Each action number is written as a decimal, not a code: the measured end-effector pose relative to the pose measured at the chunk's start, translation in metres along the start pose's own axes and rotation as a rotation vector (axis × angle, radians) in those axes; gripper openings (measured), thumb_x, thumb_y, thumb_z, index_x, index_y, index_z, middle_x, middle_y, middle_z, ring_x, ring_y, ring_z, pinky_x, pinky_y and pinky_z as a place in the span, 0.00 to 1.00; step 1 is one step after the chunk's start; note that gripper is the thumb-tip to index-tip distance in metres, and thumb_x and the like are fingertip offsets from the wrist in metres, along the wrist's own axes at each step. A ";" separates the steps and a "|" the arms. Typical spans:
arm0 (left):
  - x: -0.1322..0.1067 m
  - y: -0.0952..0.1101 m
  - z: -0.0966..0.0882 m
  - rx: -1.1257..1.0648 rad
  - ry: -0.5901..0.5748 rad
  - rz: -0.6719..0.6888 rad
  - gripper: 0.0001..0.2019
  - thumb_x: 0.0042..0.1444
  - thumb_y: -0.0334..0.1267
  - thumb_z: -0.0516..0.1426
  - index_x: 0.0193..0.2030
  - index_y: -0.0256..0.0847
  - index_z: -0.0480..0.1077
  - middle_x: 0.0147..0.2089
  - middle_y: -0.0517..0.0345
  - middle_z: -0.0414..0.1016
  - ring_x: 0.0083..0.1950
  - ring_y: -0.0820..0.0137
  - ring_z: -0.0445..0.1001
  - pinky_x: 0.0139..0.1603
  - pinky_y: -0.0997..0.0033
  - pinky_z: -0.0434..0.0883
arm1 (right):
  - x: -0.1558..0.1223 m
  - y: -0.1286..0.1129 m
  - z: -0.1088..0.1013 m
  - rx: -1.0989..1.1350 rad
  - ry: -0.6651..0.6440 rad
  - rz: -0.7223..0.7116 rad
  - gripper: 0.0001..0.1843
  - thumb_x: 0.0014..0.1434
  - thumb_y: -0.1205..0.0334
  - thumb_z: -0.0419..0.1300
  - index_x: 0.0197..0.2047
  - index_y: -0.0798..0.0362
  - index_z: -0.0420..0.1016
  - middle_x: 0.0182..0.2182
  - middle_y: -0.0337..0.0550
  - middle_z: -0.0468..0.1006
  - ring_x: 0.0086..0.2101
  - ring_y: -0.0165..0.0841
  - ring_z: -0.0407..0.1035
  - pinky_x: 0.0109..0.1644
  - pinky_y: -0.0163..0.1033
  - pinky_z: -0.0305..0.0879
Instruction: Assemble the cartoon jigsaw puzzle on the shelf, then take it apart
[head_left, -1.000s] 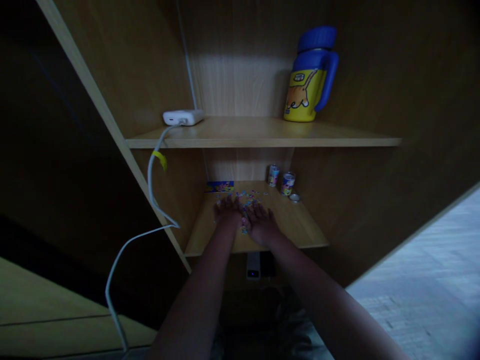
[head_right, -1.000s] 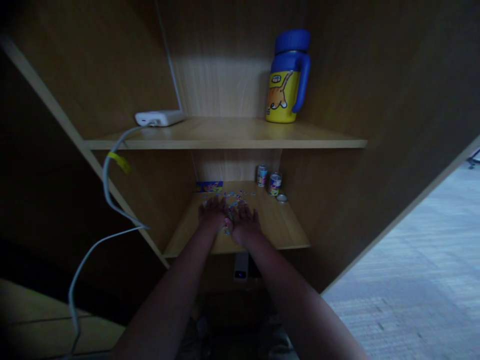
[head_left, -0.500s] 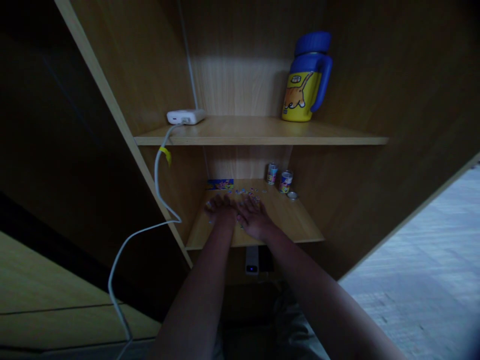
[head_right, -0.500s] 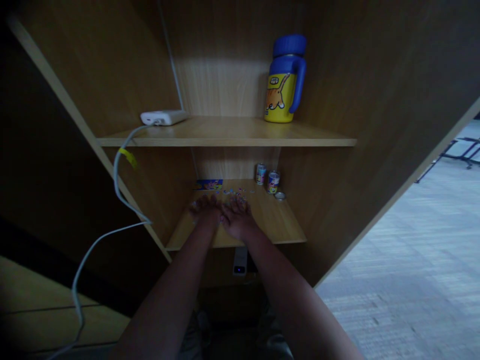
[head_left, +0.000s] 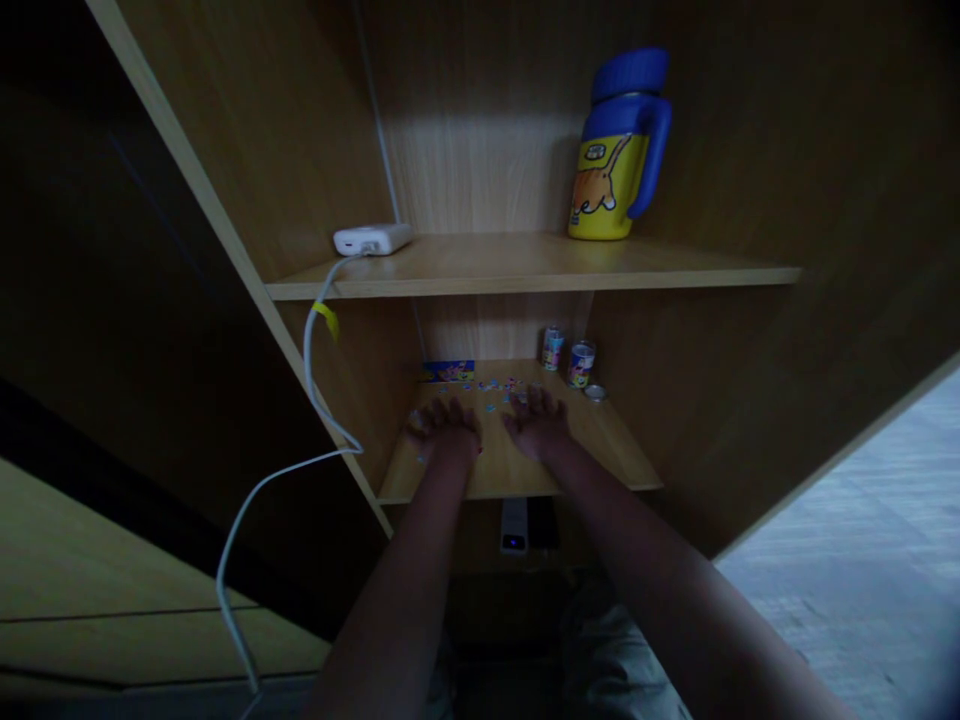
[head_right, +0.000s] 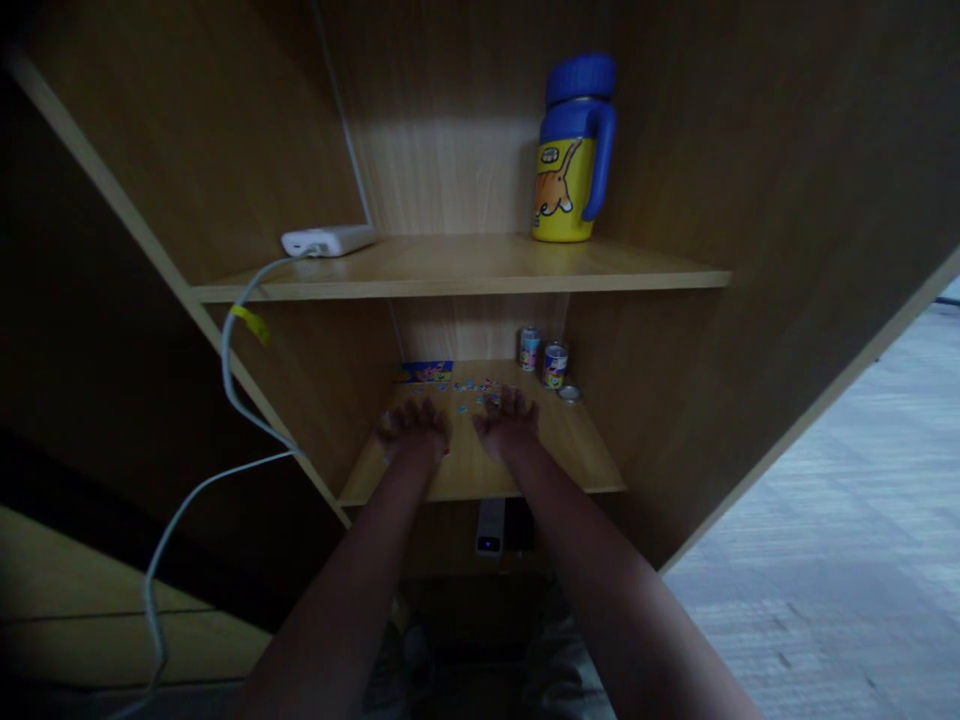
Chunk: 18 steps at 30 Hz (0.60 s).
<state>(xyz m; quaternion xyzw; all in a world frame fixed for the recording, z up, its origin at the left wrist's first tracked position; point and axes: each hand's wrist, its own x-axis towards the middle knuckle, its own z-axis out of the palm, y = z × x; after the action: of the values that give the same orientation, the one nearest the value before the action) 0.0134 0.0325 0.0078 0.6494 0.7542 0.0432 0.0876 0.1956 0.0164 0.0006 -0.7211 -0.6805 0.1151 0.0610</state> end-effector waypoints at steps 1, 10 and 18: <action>-0.003 0.000 0.000 -0.005 0.004 0.005 0.37 0.77 0.54 0.38 0.88 0.49 0.48 0.90 0.44 0.37 0.89 0.38 0.38 0.80 0.13 0.42 | 0.005 0.003 0.000 0.005 0.011 0.019 0.44 0.78 0.31 0.37 0.88 0.40 0.43 0.87 0.50 0.31 0.83 0.55 0.28 0.81 0.73 0.26; -0.025 0.025 0.008 -0.003 0.004 0.115 0.36 0.77 0.54 0.37 0.88 0.49 0.50 0.90 0.44 0.38 0.90 0.40 0.39 0.81 0.16 0.42 | 0.051 0.002 -0.001 0.012 0.036 0.058 0.45 0.78 0.29 0.40 0.88 0.39 0.43 0.87 0.55 0.36 0.83 0.60 0.33 0.79 0.78 0.30; -0.022 0.050 0.017 -0.022 -0.014 0.228 0.36 0.78 0.54 0.40 0.88 0.44 0.50 0.90 0.41 0.39 0.90 0.41 0.39 0.83 0.19 0.38 | 0.077 -0.001 -0.002 -0.010 0.053 -0.091 0.40 0.81 0.37 0.44 0.87 0.45 0.51 0.85 0.59 0.44 0.82 0.56 0.39 0.80 0.73 0.36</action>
<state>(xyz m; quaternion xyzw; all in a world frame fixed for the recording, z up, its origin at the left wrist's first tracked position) 0.0683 0.0180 0.0019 0.7302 0.6743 0.0567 0.0948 0.1989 0.0933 -0.0038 -0.6925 -0.7113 0.0895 0.0807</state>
